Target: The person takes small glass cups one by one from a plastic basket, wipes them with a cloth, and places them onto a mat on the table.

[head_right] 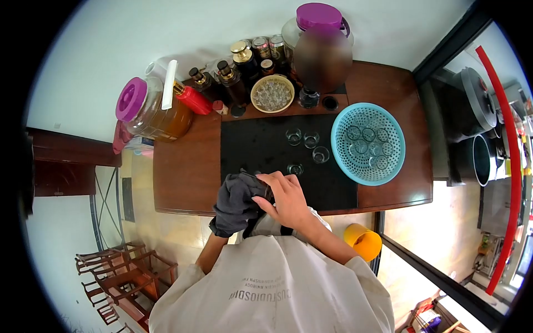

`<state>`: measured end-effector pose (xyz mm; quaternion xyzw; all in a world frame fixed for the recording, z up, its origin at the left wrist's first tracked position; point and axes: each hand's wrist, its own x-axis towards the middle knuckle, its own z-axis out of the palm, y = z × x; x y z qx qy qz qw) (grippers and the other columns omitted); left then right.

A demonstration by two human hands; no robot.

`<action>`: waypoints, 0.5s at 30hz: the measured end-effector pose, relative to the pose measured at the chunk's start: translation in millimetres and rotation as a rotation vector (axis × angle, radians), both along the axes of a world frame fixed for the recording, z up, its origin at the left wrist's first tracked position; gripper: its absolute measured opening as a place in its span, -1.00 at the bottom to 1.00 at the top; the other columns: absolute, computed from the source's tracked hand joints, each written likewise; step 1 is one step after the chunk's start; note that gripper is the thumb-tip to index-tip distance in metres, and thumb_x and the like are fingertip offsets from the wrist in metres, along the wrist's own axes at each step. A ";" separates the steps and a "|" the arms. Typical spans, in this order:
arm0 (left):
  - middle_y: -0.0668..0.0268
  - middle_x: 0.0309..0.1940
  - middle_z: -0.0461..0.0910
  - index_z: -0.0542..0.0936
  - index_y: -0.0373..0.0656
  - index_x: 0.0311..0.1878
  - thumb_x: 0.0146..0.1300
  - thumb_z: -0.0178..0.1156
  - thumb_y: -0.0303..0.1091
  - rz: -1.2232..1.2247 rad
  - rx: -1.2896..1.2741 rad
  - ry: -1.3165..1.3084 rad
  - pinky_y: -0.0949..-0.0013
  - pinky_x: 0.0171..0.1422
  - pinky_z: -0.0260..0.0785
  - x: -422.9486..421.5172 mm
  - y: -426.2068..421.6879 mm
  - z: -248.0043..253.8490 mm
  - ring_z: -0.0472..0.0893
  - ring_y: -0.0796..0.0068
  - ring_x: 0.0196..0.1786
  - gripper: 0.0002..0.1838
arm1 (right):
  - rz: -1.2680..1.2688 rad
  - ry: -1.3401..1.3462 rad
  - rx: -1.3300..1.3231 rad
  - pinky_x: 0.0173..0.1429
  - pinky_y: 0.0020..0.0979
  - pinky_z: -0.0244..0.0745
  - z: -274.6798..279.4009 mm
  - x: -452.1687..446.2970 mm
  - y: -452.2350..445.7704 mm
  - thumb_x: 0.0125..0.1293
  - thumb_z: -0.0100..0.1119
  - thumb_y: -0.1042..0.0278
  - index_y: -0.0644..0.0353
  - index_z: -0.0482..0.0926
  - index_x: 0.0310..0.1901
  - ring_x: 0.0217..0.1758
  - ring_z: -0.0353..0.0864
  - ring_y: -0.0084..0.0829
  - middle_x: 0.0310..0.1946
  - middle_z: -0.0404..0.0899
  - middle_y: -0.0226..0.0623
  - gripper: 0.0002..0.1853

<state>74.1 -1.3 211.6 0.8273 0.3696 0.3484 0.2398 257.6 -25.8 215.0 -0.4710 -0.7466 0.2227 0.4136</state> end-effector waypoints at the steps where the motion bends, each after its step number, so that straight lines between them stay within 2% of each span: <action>1: 0.20 -0.14 0.56 0.48 -0.11 -0.07 -0.18 0.40 -0.40 0.002 0.002 0.001 0.11 -0.08 0.38 1.1 0.3 2.4 0.53 0.02 -0.14 -0.49 | -0.013 0.042 -0.032 -0.07 -0.31 0.32 -1.2 -1.3 -0.8 0.22 0.25 0.20 0.21 0.37 0.14 -0.23 0.50 -0.22 -0.15 0.53 -0.22 -0.50; 3: 0.23 -0.19 0.58 0.53 -0.11 -0.12 -0.15 0.37 -0.41 0.011 -0.017 0.044 0.15 -0.08 0.38 6.1 -0.9 10.1 0.54 0.09 -0.14 -0.58 | -0.024 0.081 -0.065 -0.12 -0.34 0.35 -3.9 -4.2 -5.0 0.27 0.21 0.19 0.22 0.37 0.13 -0.28 0.51 -0.28 -0.19 0.53 -0.21 -0.53; 5: 0.23 -0.15 0.58 0.51 -0.07 -0.06 -0.10 0.32 -0.46 0.000 -0.014 0.109 0.16 -0.07 0.42 5.3 0.0 4.1 0.55 0.12 -0.13 -0.56 | 0.026 0.673 -0.685 -0.29 -0.41 0.40 -6.2 -8.7 -7.0 0.42 0.03 0.15 0.26 0.36 0.10 -0.37 0.49 -0.47 -0.29 0.53 -0.23 -0.62; 6: 0.22 -0.11 0.57 0.49 -0.03 0.00 -0.05 0.27 -0.51 -0.012 -0.014 0.177 0.17 -0.06 0.45 3.7 0.2 -0.7 0.57 0.15 -0.11 -0.54 | 0.029 0.673 -0.684 -0.29 -0.41 0.40 -7.7 -8.9 -5.4 0.42 0.03 0.15 0.26 0.36 0.10 -0.37 0.49 -0.47 -0.29 0.53 -0.23 -0.62; 7: 0.22 -0.11 0.57 0.49 -0.03 0.00 -0.05 0.27 -0.51 -0.011 -0.013 0.178 0.17 -0.06 0.45 2.1 0.3 -9.3 0.57 0.15 -0.11 -0.54 | 0.084 0.826 -0.762 -0.34 -0.44 0.40 -9.4 -8.2 -3.1 0.46 -0.05 0.14 0.27 0.36 0.09 -0.39 0.47 -0.53 -0.32 0.51 -0.26 -0.63; 8: 0.23 -0.13 0.58 0.49 -0.04 -0.02 -0.06 0.27 -0.51 -0.034 -0.188 0.152 0.18 -0.07 0.46 0.7 0.7 -20.0 0.57 0.17 -0.12 -0.56 | 0.138 0.980 -0.838 -0.40 -0.47 0.40 -10.0 -7.5 -1.2 0.50 -0.14 0.12 0.29 0.35 0.08 -0.41 0.45 -0.60 -0.36 0.49 -0.28 -0.63; 9: 0.24 -0.14 0.58 0.49 -0.04 -0.03 -0.06 0.27 -0.51 -0.049 -0.275 0.138 0.19 -0.08 0.46 0.6 1.6 -20.4 0.58 0.18 -0.13 -0.56 | 0.151 1.004 -0.859 -0.38 -0.49 0.41 -8.3 -7.5 0.0 0.52 -0.18 0.12 0.29 0.35 0.08 -0.41 0.45 -0.60 -0.37 0.48 -0.32 -0.63; 10: 0.24 -0.15 0.59 0.49 -0.05 -0.04 -0.07 0.27 -0.51 -0.059 -0.362 0.124 0.19 -0.08 0.47 1.1 2.7 -19.2 0.58 0.19 -0.13 -0.57 | 0.151 1.004 -0.857 -0.38 -0.49 0.41 -5.9 -8.4 -0.7 0.52 -0.18 0.12 0.29 0.35 0.08 -0.41 0.45 -0.60 -0.37 0.48 -0.32 -0.63; 12: 0.28 -0.31 0.59 0.57 -0.12 -0.25 -0.10 0.36 -0.40 -0.087 -0.195 -0.015 0.22 -0.11 0.37 0.5 5.9 -8.4 0.54 0.20 -0.20 -0.72 | -0.019 0.785 -0.818 -0.28 -0.42 0.40 -0.2 -10.5 -2.8 0.42 0.02 0.14 0.26 0.37 0.07 -0.35 0.49 -0.50 -0.34 0.49 -0.30 -0.63; 13: 0.28 -0.31 0.59 0.57 -0.12 -0.25 -0.10 0.36 -0.40 -0.090 -0.194 -0.015 0.22 -0.11 0.37 2.9 7.1 -1.7 0.54 0.20 -0.20 -0.72 | -0.021 0.786 -0.816 -0.28 -0.42 0.40 1.8 -9.3 -1.7 0.42 0.02 0.14 0.26 0.37 0.07 -0.35 0.49 -0.50 -0.34 0.49 -0.30 -0.63; 15: 0.28 -0.31 0.56 0.50 -0.15 -0.19 -0.12 0.38 -0.40 -0.006 -0.038 -0.021 0.18 -0.12 0.36 10.1 7.6 8.7 0.53 0.14 -0.21 -0.62 | -0.090 0.141 -0.028 -0.15 -0.32 0.35 4.9 -4.1 3.3 0.23 0.24 0.18 0.23 0.40 0.06 -0.25 0.52 -0.33 -0.25 0.50 -0.25 -0.56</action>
